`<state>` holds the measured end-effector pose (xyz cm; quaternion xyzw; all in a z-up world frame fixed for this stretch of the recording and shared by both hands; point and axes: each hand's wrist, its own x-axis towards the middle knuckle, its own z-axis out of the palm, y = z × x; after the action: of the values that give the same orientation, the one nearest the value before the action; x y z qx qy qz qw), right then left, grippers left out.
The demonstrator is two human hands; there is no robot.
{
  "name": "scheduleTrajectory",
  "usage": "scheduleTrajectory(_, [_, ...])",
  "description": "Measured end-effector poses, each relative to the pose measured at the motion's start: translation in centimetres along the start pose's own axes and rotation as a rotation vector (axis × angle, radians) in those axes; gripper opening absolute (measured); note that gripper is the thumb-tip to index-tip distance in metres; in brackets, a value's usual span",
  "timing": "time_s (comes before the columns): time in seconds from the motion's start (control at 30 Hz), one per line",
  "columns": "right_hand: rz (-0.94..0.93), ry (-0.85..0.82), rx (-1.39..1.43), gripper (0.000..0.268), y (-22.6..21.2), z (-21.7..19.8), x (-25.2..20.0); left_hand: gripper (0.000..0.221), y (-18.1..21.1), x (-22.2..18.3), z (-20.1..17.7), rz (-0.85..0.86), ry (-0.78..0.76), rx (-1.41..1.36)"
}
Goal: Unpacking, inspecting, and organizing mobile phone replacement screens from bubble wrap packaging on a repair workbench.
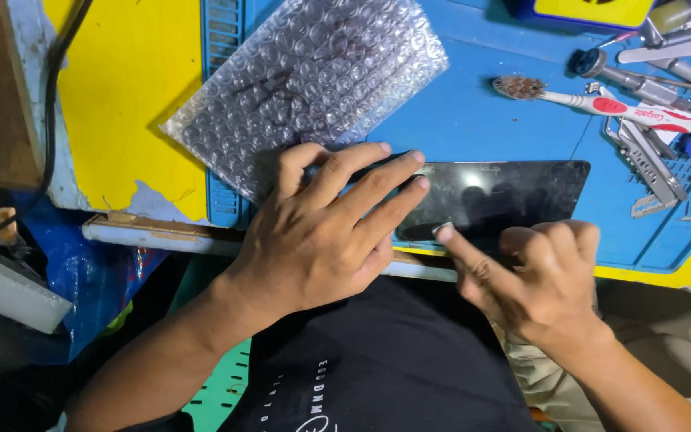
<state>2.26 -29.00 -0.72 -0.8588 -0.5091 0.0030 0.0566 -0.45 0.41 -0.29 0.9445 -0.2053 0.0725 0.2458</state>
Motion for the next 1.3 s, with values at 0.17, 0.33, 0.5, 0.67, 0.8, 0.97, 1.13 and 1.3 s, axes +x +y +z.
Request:
scheduleTrajectory(0.17, [-0.053, 0.078, 0.050, 0.042, -1.4, 1.0, 1.7, 0.031, 0.0, 0.2, -0.2, 0.003, 0.010, -0.008])
scheduleTrajectory(0.33, [-0.010, 0.000, 0.006, 0.046, 0.1, 0.7, 0.5, 0.036, -0.1, -0.2, 0.1, -0.003, -0.004, -0.013])
scheduleTrajectory(0.5, [-0.065, 0.036, 0.064, 0.044, -0.5, 0.7, 1.1, 0.032, -0.1, -0.1, 0.0, 0.002, 0.005, -0.010])
scheduleTrajectory(0.67, [-0.015, -0.010, 0.059, 0.046, -0.3, 0.5, 2.4, 0.034, -0.2, 0.0, -0.1, 0.003, 0.005, -0.019])
scheduleTrajectory(0.8, [-0.054, -0.013, 0.051, 0.046, 0.5, 0.8, 1.5, 0.034, -0.2, -0.1, -0.1, -0.011, -0.006, -0.003])
scheduleTrajectory(0.97, [-0.044, -0.012, 0.062, 0.044, -0.3, 0.4, 3.2, 0.049, 0.0, 0.0, -0.1, -0.046, -0.002, 0.006])
scheduleTrajectory(1.13, [0.009, 0.010, -0.011, 0.045, 1.3, 1.1, 3.2, 0.070, -0.1, -0.3, -0.1, -0.041, -0.046, 0.018])
scheduleTrajectory(1.3, [0.031, 0.012, -0.022, 0.044, 0.9, 0.4, 3.1, 0.072, -0.2, -0.4, -0.2, -0.038, -0.023, 0.078])
